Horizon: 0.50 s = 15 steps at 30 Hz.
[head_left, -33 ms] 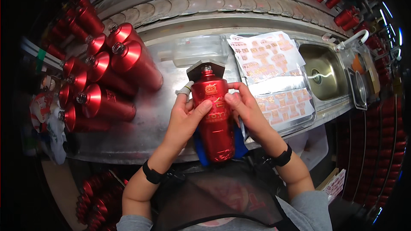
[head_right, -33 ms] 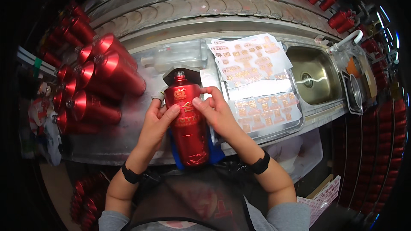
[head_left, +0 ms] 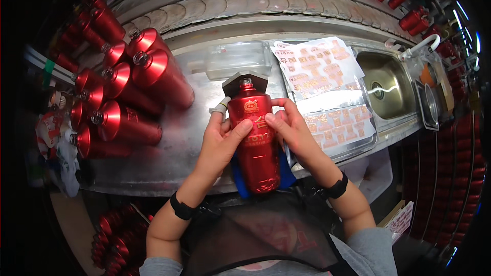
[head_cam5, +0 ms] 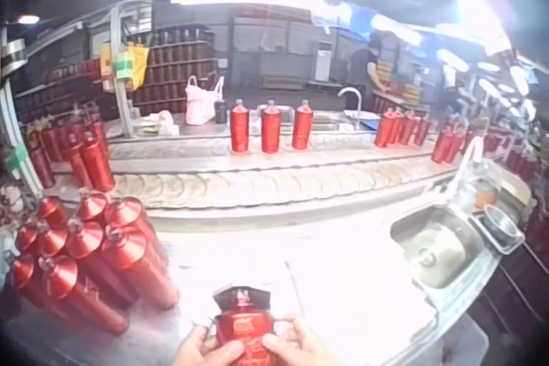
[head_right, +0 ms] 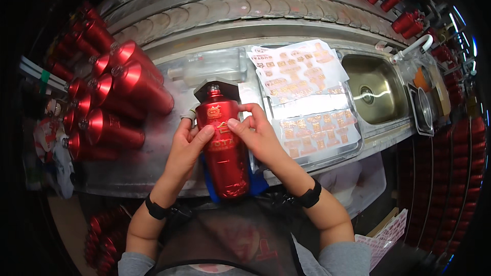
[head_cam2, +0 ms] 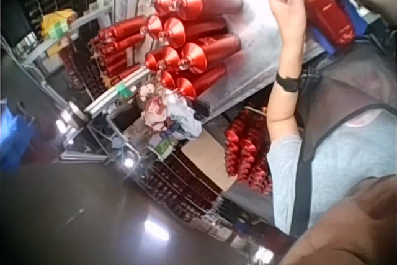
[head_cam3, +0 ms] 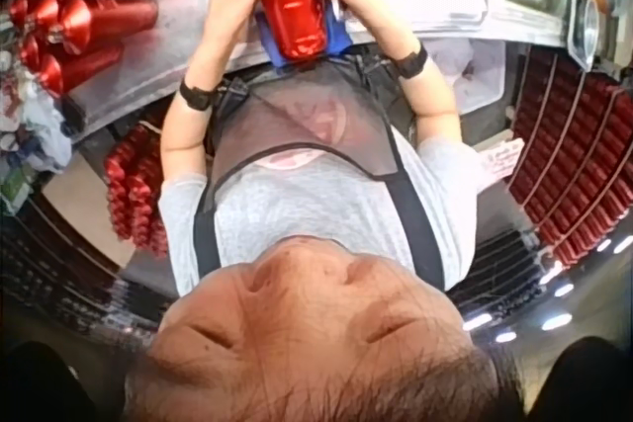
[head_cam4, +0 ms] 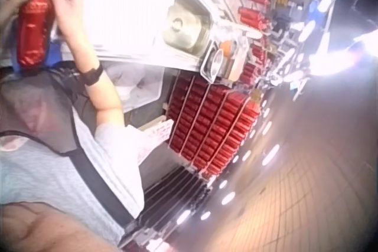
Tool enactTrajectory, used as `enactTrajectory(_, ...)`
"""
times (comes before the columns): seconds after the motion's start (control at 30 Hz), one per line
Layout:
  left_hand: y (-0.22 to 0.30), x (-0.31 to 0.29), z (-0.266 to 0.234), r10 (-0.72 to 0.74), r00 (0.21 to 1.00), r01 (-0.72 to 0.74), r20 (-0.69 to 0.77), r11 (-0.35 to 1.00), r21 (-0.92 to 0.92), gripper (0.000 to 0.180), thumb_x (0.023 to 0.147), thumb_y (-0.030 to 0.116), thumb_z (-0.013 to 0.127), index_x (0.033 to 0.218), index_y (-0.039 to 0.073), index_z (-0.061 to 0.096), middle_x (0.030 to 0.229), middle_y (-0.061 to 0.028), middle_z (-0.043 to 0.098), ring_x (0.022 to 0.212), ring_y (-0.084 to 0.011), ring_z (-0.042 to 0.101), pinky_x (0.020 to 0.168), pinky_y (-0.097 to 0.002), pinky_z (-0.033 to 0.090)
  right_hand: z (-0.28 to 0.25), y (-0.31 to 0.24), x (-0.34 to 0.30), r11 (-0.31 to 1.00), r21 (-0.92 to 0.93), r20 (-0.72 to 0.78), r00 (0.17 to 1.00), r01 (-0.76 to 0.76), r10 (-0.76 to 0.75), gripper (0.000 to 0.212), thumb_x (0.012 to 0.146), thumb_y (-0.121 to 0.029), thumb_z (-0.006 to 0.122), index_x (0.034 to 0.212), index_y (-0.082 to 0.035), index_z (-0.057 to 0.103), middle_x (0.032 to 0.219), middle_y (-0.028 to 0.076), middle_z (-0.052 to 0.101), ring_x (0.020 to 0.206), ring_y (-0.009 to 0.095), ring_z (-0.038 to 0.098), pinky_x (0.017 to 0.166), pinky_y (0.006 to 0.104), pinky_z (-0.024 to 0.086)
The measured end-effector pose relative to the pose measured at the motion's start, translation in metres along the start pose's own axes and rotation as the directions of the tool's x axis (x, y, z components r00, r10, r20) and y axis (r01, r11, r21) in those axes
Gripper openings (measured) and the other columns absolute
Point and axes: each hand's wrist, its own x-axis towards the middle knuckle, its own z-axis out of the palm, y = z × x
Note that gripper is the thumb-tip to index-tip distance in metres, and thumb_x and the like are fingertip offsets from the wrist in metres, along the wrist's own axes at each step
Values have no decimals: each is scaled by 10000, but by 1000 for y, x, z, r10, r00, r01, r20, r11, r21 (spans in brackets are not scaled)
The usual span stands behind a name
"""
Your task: Apply adhesive labels to red bottles and clean them with a cloth.
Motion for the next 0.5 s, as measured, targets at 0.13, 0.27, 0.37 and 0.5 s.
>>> enactTrajectory(0.13, -2, 2, 0, 21, 1000, -21, -7, 1000, 19, 752, 910, 162, 681, 1475, -9, 215, 1271, -172, 566, 1139, -187, 578, 973, -321, 476, -2, -2, -3, 999, 40, 9, 1000, 9, -9, 465, 926, -258, 652, 1269, -26, 440, 738, -17, 563, 696, 35, 518, 621, 191, 385)
enactTrajectory(0.27, 4, 3, 6, 22, 999, -19, -41, 998, 66, 788, 895, 159, 701, 1476, -10, 196, 1264, -182, 561, 1121, -194, 588, 954, -316, 489, -9, -6, -5, 982, 154, 91, 991, -113, 100, 475, 930, -260, 647, 1289, -35, 433, 718, -30, 541, 672, 23, 489, 597, 163, 366)
enactTrajectory(0.37, 2, 3, 12, 39, 997, -31, -70, 993, 112, 854, 864, 162, 735, 1478, -14, 168, 1256, -193, 557, 1116, -203, 592, 926, -319, 507, -2, 2, -9, 993, 102, 66, 996, -64, 58, 531, 912, -236, 677, 1328, -39, 410, 741, -36, 487, 665, 14, 460, 579, 150, 367)
enactTrajectory(0.5, -1, 4, 12, 62, 996, -48, -67, 978, 203, 906, 831, 152, 760, 1478, -20, 149, 1239, -198, 558, 1103, -213, 601, 907, -326, 518, 3, 8, -16, 997, 16, 33, 997, 73, -73, 652, 863, -201, 743, 1373, -37, 373, 800, -33, 416, 691, 16, 447, 600, 162, 397)
